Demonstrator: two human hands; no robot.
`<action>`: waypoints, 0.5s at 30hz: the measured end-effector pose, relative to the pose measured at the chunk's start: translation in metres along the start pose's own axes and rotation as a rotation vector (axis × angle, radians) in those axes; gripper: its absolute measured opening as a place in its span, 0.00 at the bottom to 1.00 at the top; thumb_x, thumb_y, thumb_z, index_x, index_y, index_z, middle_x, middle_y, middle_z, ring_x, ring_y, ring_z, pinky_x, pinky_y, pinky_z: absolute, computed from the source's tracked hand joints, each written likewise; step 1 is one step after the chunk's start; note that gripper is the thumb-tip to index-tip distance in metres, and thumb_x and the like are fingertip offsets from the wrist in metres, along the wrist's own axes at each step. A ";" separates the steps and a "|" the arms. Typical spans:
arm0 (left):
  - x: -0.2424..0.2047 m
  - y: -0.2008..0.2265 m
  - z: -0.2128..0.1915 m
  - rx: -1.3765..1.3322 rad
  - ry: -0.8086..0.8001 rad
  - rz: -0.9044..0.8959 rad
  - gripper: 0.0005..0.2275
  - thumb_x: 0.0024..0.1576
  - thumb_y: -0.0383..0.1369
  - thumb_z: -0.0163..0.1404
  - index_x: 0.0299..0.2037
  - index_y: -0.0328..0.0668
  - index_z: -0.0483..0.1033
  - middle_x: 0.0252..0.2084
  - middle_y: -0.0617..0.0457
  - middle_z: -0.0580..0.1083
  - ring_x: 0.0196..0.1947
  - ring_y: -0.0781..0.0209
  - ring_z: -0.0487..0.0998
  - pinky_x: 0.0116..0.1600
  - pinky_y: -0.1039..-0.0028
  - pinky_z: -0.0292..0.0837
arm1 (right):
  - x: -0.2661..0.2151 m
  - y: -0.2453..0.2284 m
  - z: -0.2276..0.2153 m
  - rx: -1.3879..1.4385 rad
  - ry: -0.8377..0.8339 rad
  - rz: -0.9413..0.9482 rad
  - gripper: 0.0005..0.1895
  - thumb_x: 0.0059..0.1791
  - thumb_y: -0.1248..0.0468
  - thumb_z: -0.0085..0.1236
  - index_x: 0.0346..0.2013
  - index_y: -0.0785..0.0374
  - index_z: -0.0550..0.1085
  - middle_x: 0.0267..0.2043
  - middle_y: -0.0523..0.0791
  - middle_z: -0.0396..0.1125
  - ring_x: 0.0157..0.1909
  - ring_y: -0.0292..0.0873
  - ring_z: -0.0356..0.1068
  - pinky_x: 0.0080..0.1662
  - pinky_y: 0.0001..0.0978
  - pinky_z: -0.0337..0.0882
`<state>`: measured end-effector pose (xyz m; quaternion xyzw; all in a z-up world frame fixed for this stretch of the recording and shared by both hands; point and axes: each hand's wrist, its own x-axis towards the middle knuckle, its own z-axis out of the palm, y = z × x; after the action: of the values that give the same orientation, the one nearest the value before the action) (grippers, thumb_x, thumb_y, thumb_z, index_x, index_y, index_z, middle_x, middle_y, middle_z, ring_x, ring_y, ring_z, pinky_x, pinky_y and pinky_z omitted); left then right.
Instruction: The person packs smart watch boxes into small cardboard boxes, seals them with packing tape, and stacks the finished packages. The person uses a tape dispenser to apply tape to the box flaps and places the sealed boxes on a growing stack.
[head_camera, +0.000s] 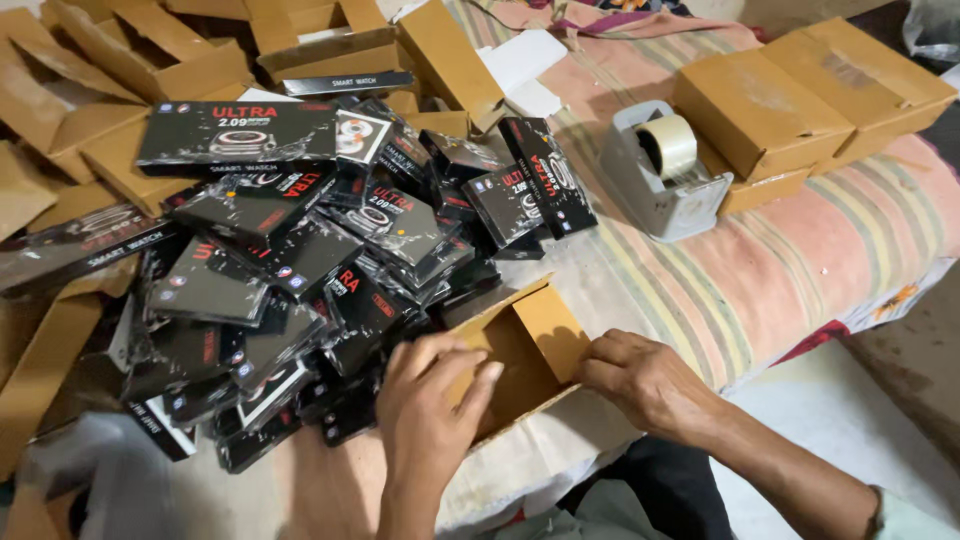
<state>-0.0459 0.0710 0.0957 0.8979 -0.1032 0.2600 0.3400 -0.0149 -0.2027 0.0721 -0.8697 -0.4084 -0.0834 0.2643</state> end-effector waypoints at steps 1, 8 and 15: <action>0.009 0.004 -0.002 0.086 -0.145 -0.026 0.17 0.44 0.40 0.69 0.40 0.44 0.84 0.44 0.50 0.75 0.45 0.51 0.73 0.48 0.61 0.71 | 0.003 -0.004 -0.001 0.007 -0.022 0.032 0.10 0.45 0.61 0.56 0.38 0.63 0.77 0.39 0.49 0.71 0.43 0.54 0.72 0.44 0.44 0.73; 0.021 0.028 0.010 0.485 -0.500 -0.323 0.40 0.38 0.41 0.70 0.64 0.44 0.70 0.57 0.45 0.62 0.59 0.45 0.62 0.61 0.50 0.60 | 0.044 -0.005 -0.014 0.010 -0.096 0.409 0.22 0.45 0.44 0.62 0.32 0.62 0.79 0.37 0.48 0.71 0.42 0.52 0.73 0.43 0.45 0.72; -0.003 0.015 0.012 0.428 -0.322 -0.278 0.32 0.45 0.32 0.59 0.63 0.38 0.69 0.63 0.38 0.60 0.60 0.39 0.62 0.63 0.51 0.59 | 0.100 -0.003 0.030 -0.398 -0.165 0.428 0.45 0.31 0.44 0.74 0.52 0.68 0.67 0.47 0.55 0.66 0.47 0.60 0.70 0.45 0.46 0.74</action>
<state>-0.0488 0.0523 0.0949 0.9843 0.0252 0.0811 0.1547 0.0459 -0.1186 0.0834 -0.9745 -0.2116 -0.0334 0.0663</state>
